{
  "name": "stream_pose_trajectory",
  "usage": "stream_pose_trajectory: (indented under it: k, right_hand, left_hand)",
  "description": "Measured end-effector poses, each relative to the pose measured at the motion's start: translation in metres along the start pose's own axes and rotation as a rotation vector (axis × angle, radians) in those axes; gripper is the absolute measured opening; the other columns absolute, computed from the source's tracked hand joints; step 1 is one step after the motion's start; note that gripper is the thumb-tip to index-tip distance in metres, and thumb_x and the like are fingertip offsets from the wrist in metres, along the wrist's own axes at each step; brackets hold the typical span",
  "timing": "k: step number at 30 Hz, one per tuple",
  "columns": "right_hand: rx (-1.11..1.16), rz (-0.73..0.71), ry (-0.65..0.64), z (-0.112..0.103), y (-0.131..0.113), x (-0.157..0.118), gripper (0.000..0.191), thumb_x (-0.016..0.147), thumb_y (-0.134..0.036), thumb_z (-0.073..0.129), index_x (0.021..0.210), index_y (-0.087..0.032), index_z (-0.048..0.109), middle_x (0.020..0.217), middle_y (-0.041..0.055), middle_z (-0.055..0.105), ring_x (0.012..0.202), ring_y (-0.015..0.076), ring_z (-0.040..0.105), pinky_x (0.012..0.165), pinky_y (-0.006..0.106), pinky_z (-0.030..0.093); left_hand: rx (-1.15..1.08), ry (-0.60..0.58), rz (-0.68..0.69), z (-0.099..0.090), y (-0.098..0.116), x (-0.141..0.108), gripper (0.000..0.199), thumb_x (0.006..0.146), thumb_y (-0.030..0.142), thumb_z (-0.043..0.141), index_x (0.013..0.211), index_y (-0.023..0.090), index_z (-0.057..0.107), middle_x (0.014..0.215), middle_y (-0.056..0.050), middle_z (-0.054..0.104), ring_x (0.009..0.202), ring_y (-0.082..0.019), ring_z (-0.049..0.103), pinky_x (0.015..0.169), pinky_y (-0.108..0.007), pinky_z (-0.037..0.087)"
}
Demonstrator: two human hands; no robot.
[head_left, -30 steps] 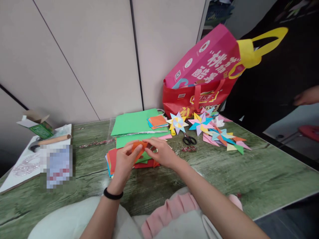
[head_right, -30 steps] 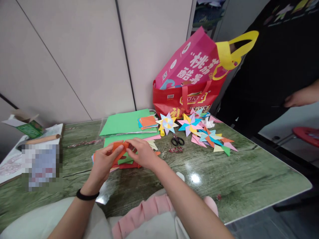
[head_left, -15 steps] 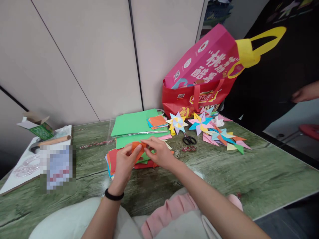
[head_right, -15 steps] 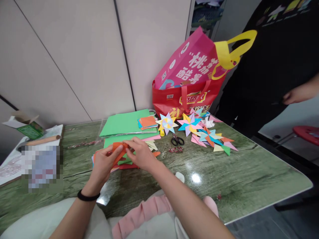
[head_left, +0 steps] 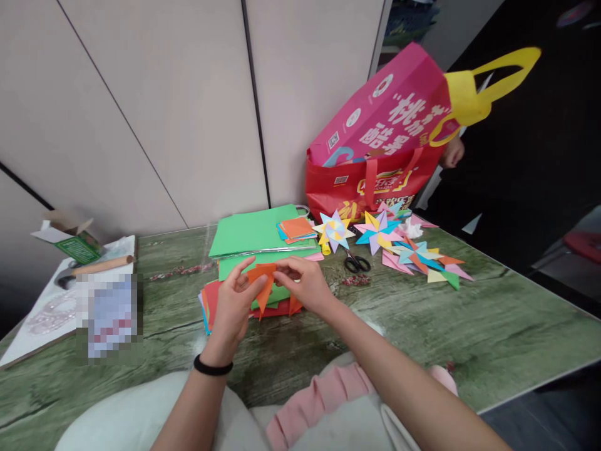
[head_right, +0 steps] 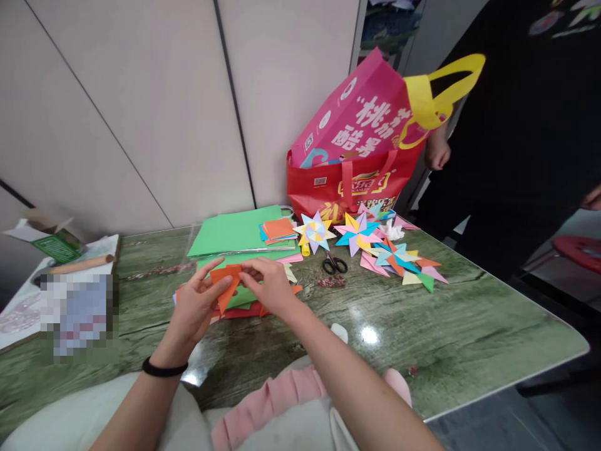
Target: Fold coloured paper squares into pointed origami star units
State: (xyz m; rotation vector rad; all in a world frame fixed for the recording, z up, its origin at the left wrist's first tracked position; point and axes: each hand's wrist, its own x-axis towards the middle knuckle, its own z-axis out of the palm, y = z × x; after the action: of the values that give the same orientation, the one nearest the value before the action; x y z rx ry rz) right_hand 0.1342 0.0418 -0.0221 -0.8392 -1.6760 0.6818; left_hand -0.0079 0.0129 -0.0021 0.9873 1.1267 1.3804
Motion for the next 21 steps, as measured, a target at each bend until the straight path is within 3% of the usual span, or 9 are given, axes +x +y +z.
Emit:
stream_pose_trajectory:
  k: [6,11,17,21]
  right_hand:
    - [0.074,0.091,-0.040,0.0015,-0.0005,-0.0001,0.014,0.073,-0.020,0.058,0.084,-0.015,0.065,0.073,0.0045,0.066,0.061,0.0134,0.062,0.057,0.024,0.051]
    - [-0.058,0.015,-0.028,0.0009,-0.0017,-0.0008,0.012,0.074,-0.020,0.056,0.080,-0.015,0.066,0.069,0.0036,0.066,0.059,0.0125,0.060,0.054,0.022,0.049]
    - [-0.070,-0.073,-0.007,0.0000,-0.0026,-0.0025,0.032,0.076,-0.021,0.056,0.108,-0.015,0.060,0.078,0.0053,0.066,0.066,0.0133,0.061,0.059,0.023,0.052]
    - [-0.086,-0.089,-0.004,-0.0009,-0.0046,-0.0015,0.027,0.078,-0.018,0.052,0.103,-0.019,0.062,0.078,0.0038,0.066,0.065,0.0126,0.060,0.059,0.024,0.051]
  left_hand:
    - [0.070,-0.002,0.062,-0.0005,-0.0021,0.0007,0.062,0.055,0.027,0.075,0.113,0.015,0.055,0.081,-0.004,0.068,0.065,-0.015,0.064,0.062,-0.025,0.050]
    - [0.110,-0.002,0.073,-0.0015,-0.0040,0.0021,0.060,0.058,0.029,0.074,0.112,0.014,0.053,0.088,-0.007,0.067,0.065,-0.016,0.065,0.063,-0.028,0.052]
    - [0.199,0.012,0.126,0.0007,-0.0030,0.0014,0.055,0.059,0.032,0.074,0.108,0.015,0.058,0.086,-0.006,0.067,0.068,-0.015,0.064,0.058,-0.023,0.051]
    - [0.128,-0.011,0.054,0.0017,-0.0006,-0.0003,0.056,0.063,0.042,0.070,0.111,0.015,0.057,0.087,-0.007,0.068,0.071,-0.018,0.065,0.057,-0.025,0.052]
